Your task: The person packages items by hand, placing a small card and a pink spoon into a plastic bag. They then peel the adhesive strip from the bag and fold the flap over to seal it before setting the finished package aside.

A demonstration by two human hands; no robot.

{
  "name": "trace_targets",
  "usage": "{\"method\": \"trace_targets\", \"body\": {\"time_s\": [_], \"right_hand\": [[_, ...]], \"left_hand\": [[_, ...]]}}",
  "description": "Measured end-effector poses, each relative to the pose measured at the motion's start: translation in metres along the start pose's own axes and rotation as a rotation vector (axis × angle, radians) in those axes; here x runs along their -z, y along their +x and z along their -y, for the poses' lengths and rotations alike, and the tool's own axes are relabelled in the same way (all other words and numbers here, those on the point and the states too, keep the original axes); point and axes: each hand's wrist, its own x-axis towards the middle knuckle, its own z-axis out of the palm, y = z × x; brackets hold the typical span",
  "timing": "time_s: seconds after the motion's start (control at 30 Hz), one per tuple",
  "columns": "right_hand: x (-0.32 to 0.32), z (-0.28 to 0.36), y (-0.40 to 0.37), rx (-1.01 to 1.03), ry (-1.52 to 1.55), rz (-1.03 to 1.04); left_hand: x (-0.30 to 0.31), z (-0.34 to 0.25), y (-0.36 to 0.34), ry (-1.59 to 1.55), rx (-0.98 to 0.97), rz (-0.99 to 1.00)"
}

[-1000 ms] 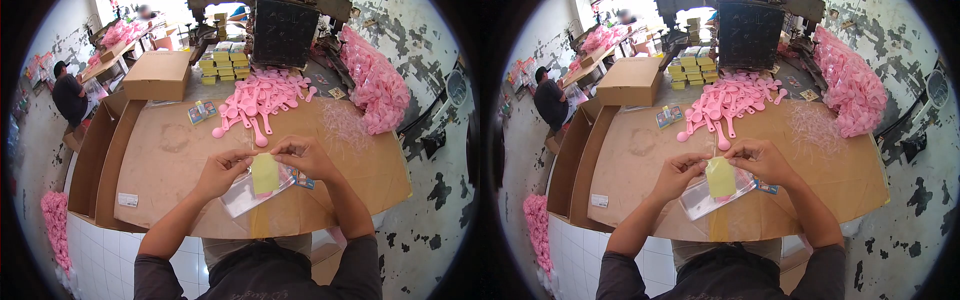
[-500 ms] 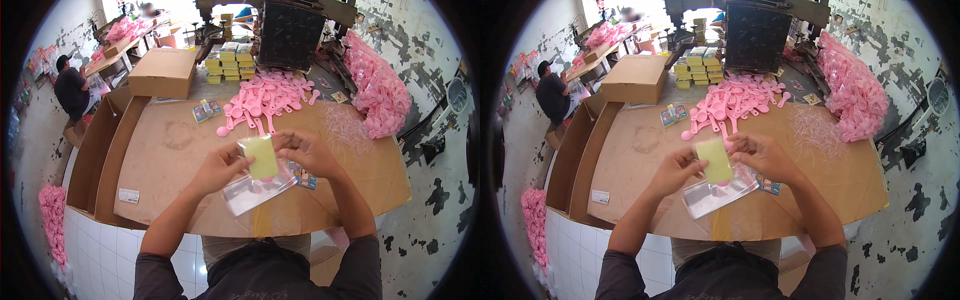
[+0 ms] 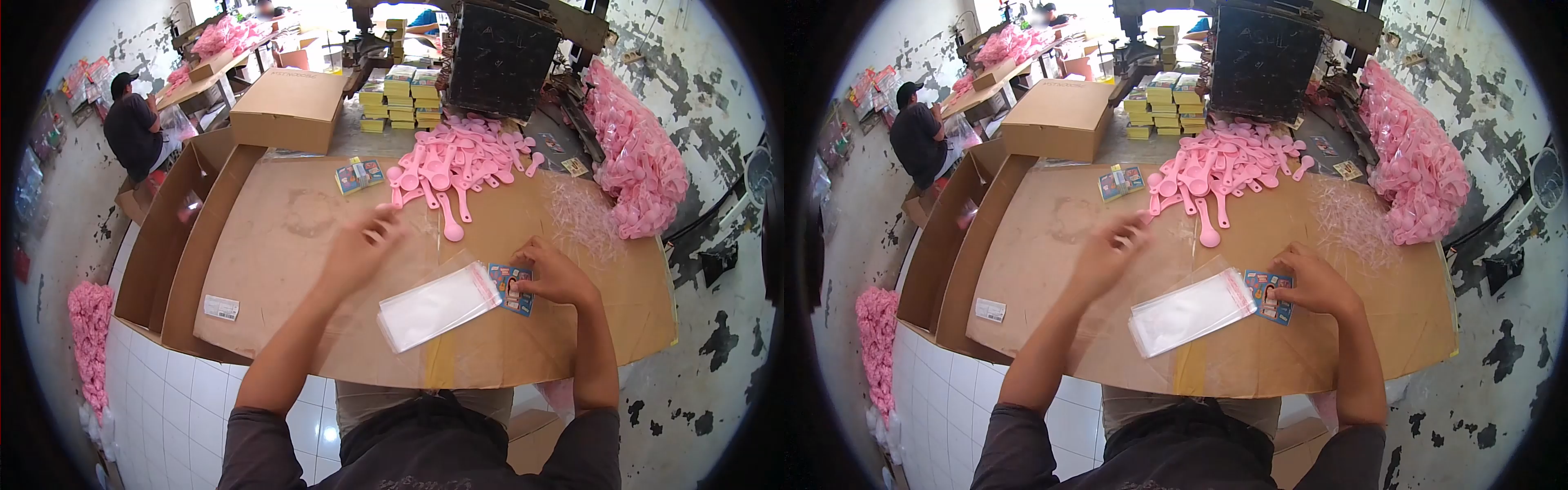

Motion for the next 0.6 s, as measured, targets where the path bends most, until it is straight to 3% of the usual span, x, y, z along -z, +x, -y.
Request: {"method": "trace_targets", "body": {"time_s": [0.13,0.23,0.33,0.4,0.5,0.6], "right_hand": [[-0.004,-0.004,0.003,-0.090,0.111,0.041],[-0.006,-0.005,0.003,-0.080,0.206,0.000],[-0.005,0.001,0.004,-0.123,0.303,-0.038],[-0.003,0.009,0.002,-0.140,0.354,-0.131],[-0.009,-0.009,0.003,-0.115,0.299,-0.129],[-0.004,-0.006,0.003,-0.212,0.299,-0.052]], "left_hand": [[-0.042,0.001,-0.023,0.522,-0.370,0.074],[-0.051,0.009,-0.022,0.459,-0.402,0.102],[-0.052,0.007,-0.018,0.249,-0.108,0.233],[-0.052,0.003,-0.019,0.208,-0.095,0.210],[-0.055,-0.003,-0.022,0.306,-0.170,0.144],[-0.061,-0.002,-0.023,0.376,-0.226,0.117]]}}
